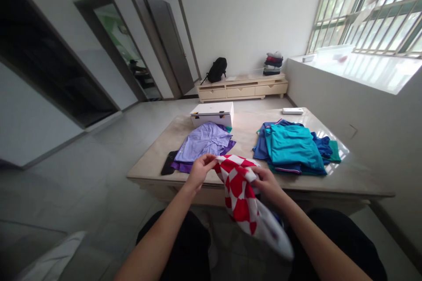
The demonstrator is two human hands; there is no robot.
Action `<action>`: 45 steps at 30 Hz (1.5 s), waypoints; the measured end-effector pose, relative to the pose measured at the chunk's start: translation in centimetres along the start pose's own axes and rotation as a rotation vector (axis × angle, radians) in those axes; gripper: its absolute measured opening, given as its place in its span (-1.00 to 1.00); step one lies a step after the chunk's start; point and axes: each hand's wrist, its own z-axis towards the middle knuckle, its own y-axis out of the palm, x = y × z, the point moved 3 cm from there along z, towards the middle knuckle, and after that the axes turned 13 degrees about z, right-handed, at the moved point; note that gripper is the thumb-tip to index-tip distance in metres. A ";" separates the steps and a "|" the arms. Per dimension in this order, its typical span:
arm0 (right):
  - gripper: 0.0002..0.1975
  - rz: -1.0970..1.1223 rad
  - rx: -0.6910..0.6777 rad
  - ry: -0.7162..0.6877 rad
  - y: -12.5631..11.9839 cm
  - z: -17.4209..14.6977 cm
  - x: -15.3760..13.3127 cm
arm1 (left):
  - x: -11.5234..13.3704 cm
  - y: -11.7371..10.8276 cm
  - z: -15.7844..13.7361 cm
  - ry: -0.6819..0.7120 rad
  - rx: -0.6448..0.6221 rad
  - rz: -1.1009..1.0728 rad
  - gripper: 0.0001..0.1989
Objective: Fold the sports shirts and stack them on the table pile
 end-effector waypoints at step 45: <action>-0.68 0.906 0.587 -0.021 -1.9 1.8 2.9 | -2.5 7.7 -2.5 0.320 -0.469 0.746 -0.82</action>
